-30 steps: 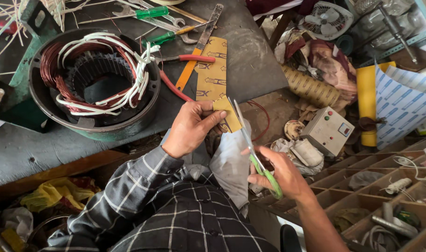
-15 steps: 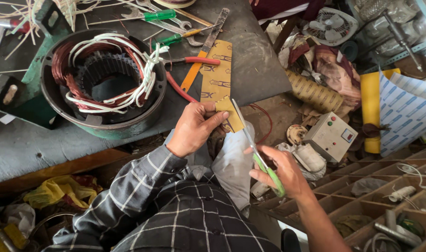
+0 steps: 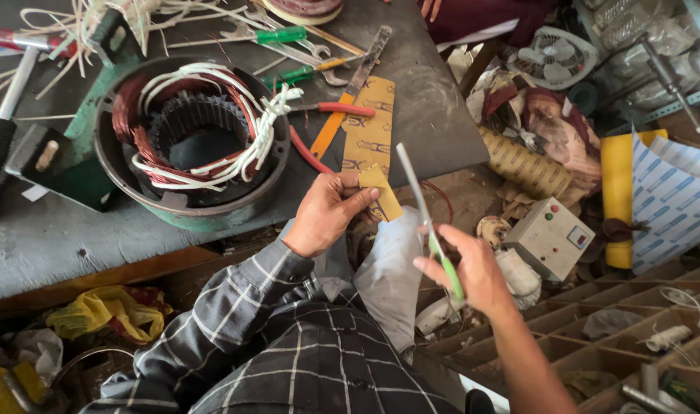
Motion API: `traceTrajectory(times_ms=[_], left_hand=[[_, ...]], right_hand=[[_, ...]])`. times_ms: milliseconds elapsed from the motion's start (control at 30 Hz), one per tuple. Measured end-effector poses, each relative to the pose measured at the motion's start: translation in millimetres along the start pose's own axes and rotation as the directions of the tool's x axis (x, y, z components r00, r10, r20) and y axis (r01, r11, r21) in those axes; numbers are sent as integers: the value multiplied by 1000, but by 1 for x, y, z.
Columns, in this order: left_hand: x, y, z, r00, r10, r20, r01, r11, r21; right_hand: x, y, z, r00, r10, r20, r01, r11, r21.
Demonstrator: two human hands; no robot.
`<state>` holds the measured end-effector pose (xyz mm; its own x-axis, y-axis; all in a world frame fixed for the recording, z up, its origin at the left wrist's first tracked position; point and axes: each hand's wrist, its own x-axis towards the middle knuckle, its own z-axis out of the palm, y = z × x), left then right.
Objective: The person cuts a strip of yellow insulating paper with scissors and then inserts it into the slots of a motor stator to separate copper windings. The person adjusts the paper and windings by hand to ensure proper placement.
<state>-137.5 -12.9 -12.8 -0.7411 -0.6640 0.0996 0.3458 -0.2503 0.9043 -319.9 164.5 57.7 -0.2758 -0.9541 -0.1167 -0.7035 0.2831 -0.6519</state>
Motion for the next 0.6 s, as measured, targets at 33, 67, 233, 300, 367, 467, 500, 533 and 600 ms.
traceTrajectory(times_ms=[33,67,233,300,367,467,500,533,600], left_hand=[[1,-1,-4,1000,0,-3,0,999,40],[1,-3,-8,1000,-3,-8,4,997,78],[5,-10,-21,1000,4,-28,-3,1000,21],[9,-13,-24,998,-2,-55,2,1000,-4],[13,-15,-28,995,12,-97,-10,1000,27],[20,-17,-34,990,34,-136,-30,999,29],[21,-18,-35,989,37,-146,-35,999,20],[23,-18,-35,986,57,-154,-54,998,27],[28,-15,-35,982,96,-164,-91,995,40]], right_hand=[[6,-2,0,999,6,-38,-6,1000,-6],[13,-5,-1,997,14,-74,-15,1000,-10],[76,-21,-10,959,-224,-177,171,947,-272],[103,-31,-9,985,-114,-128,63,936,-347],[131,-41,-8,998,20,-63,-44,910,-412],[172,-50,-5,993,-112,-37,75,844,-530],[182,-51,-4,994,-105,-7,84,830,-552],[192,-51,-4,995,-96,23,92,814,-573],[205,-48,-6,987,-143,72,158,800,-579]])
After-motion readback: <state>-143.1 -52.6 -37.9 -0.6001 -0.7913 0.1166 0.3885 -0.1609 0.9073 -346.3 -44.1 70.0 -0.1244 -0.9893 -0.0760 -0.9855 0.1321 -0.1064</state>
